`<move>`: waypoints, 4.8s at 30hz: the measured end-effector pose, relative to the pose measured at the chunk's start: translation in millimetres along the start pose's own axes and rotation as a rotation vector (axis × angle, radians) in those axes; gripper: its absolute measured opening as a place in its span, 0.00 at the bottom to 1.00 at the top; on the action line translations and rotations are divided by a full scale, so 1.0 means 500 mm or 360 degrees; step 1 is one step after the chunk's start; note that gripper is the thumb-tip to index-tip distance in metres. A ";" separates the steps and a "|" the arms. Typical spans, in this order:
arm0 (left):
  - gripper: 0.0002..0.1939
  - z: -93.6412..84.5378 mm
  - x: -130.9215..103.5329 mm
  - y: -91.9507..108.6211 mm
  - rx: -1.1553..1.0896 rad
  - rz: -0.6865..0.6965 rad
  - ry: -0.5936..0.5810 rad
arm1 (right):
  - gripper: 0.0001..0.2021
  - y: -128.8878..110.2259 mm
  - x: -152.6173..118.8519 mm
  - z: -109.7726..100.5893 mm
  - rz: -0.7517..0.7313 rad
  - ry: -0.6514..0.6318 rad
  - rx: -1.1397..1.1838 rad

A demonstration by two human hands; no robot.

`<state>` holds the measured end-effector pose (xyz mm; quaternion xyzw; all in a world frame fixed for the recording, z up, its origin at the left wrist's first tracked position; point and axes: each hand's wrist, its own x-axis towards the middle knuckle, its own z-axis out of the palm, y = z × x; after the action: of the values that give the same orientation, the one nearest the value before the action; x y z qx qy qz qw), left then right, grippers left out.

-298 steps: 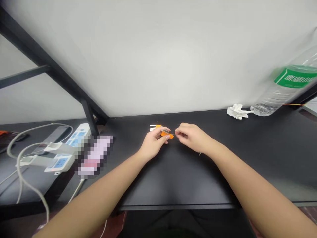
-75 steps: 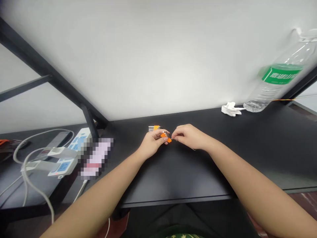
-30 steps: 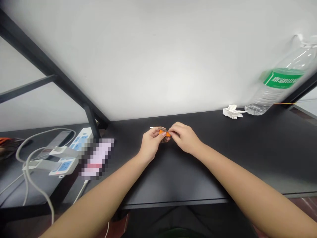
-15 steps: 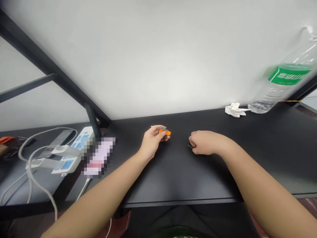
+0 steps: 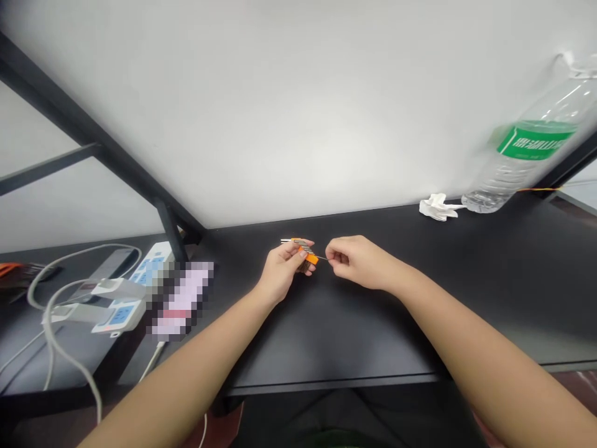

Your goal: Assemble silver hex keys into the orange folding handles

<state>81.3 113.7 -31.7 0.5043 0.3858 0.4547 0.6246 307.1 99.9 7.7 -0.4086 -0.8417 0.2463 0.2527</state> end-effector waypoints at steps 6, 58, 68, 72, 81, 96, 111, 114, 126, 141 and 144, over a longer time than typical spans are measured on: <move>0.23 0.001 0.000 0.001 0.0003 0.0004 -0.0023 | 0.05 -0.002 0.000 -0.001 -0.0081 -0.0026 -0.0070; 0.16 -0.022 0.014 -0.013 0.0678 0.0123 0.0056 | 0.15 0.135 0.032 0.062 0.0726 0.0474 0.0850; 0.35 -0.016 0.001 -0.007 0.1107 0.0414 -0.0182 | 0.13 0.052 0.030 0.085 0.0466 0.0368 0.1204; 0.23 -0.016 0.000 -0.002 0.1210 0.0499 -0.0210 | 0.14 0.050 0.030 0.087 0.0491 0.0406 0.1253; 0.12 -0.028 0.012 -0.007 0.0995 0.0468 0.0000 | 0.15 0.056 0.027 0.080 0.0489 0.0246 0.1365; 0.26 -0.053 0.012 0.012 0.1389 0.0612 0.0020 | 0.15 0.083 0.030 0.053 0.0653 0.0438 0.1274; 0.22 -0.110 0.051 0.015 0.2006 0.0330 -0.0006 | 0.07 0.203 0.021 -0.027 0.0963 0.0528 -0.0127; 0.23 -0.088 0.032 0.023 0.1818 0.0457 -0.0176 | 0.10 0.165 0.018 -0.019 0.0714 0.0567 -0.0222; 0.23 -0.045 -0.002 0.027 0.1436 0.0735 -0.0296 | 0.19 0.061 0.030 0.065 0.0456 -0.0257 0.0902; 0.18 -0.063 0.004 0.044 0.1952 0.0491 -0.0045 | 0.14 0.083 0.038 0.066 0.0841 0.0120 0.0374; 0.18 -0.070 0.007 0.044 0.1857 0.0506 0.0076 | 0.14 0.090 0.041 0.061 0.0845 0.0094 0.0044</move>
<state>45.4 128.7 -16.9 0.8047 0.5053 0.2670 0.1607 302.4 134.6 -38.7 -0.6187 -0.6937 0.3035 0.2094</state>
